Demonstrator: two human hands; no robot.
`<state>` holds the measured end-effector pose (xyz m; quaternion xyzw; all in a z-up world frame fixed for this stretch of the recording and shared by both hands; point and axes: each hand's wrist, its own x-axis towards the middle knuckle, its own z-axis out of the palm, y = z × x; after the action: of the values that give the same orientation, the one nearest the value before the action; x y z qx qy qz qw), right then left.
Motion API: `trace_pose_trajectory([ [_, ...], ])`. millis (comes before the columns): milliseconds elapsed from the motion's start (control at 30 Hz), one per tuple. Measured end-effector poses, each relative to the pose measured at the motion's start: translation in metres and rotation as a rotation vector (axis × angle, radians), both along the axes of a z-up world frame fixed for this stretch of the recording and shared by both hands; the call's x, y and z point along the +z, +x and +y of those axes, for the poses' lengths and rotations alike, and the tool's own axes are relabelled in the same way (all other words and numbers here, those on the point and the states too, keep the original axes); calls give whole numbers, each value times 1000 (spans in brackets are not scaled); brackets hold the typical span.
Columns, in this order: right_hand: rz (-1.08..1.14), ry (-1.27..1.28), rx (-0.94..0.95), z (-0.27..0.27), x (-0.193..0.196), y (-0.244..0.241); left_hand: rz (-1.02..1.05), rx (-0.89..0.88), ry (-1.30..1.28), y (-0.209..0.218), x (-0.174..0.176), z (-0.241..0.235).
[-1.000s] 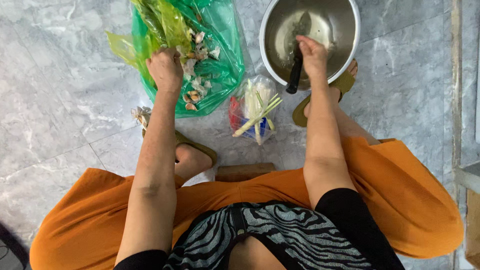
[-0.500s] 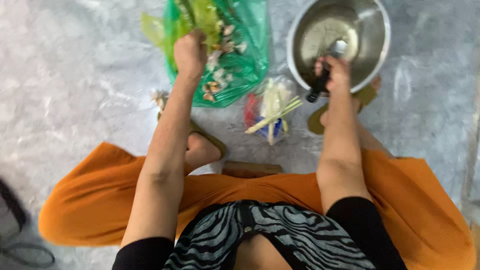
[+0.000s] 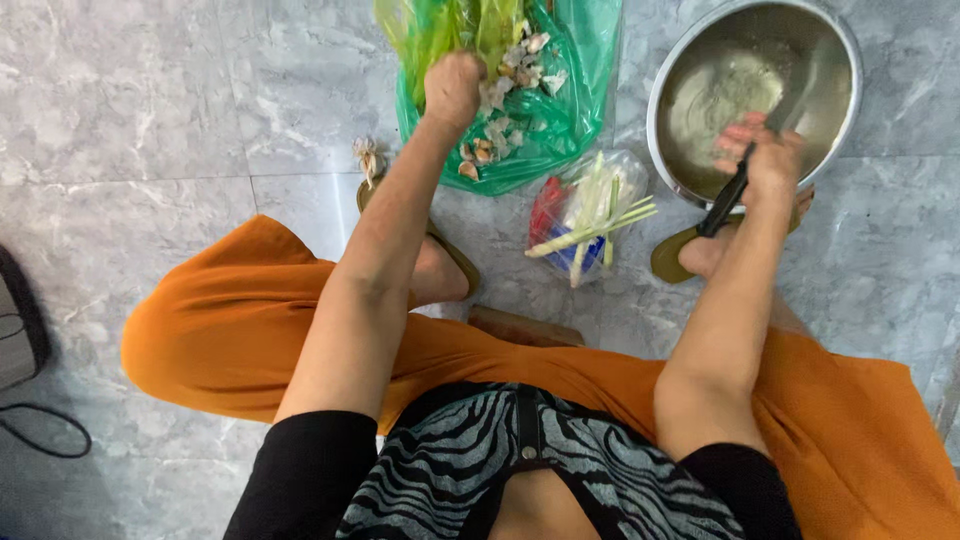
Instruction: The person sits on the floor and uses a knife to peel garlic cloves. They separate the cloves from the bulb, remove the skins, and place the peeled cloves into a metal bowl.
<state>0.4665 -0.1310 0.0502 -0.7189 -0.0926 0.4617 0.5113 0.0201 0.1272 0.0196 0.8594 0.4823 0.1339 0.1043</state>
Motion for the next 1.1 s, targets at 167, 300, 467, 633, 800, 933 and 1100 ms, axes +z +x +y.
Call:
trace_pose_trajectory([
  [167,-121,79,60,-6,-7,17,34,82,-227,-13,-36,-34],
  [300,-318,248,-76,4,-23,32,36,7,-341,-7,-38,-63],
  [467,-338,227,34,7,-28,34,35,35,-179,-14,-48,-96],
  [633,-213,6,62,27,9,11,-38,77,-326,-22,-27,-90],
  [800,-123,-14,-5,21,25,-11,-326,93,-299,-34,-10,-88],
  [933,-205,-83,9,36,35,-26,-947,221,-956,-25,7,-73],
  [1100,-138,184,201,65,87,-107,-1345,319,-1064,-4,36,-76],
])
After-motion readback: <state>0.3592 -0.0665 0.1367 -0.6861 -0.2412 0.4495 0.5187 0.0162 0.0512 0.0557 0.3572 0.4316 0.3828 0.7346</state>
